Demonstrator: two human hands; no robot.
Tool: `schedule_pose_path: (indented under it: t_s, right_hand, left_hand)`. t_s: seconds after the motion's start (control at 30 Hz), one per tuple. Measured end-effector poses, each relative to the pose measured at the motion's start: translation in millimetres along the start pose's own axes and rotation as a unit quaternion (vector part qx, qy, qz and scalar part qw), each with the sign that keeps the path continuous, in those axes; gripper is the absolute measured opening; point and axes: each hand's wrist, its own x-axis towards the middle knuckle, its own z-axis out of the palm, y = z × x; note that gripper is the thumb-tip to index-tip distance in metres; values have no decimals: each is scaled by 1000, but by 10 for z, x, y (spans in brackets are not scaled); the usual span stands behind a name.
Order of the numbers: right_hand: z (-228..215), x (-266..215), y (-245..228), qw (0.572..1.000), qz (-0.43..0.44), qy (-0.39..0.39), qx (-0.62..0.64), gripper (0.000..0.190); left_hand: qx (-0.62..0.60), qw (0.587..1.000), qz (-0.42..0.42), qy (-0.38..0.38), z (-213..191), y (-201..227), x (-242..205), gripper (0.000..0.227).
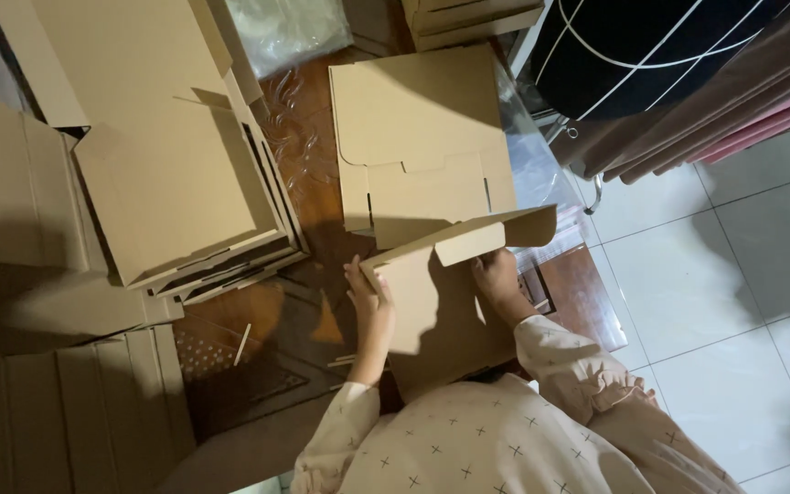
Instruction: The person assembles flat cardboard boxes into their final box shapes.
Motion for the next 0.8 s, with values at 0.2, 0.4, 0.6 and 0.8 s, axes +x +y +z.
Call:
schedule_pose_path:
  t_s: [0.2, 0.4, 0.6, 0.8]
  right_hand:
    - [301, -50, 357, 994, -1, 37, 107, 15]
    - [68, 110, 292, 985, 81, -41, 146, 31]
    - [-838, 244, -705, 946, -96, -108, 289, 61]
    - [85, 58, 691, 940, -270, -59, 198, 34]
  left_hand:
    - [189, 974, 76, 95, 1, -173, -26, 72]
    - [135, 973, 168, 80, -91, -454, 29, 36]
    - [155, 968, -173, -93, -122, -402, -125, 49]
    - [-166, 985, -52, -19, -183, 215, -432, 71]
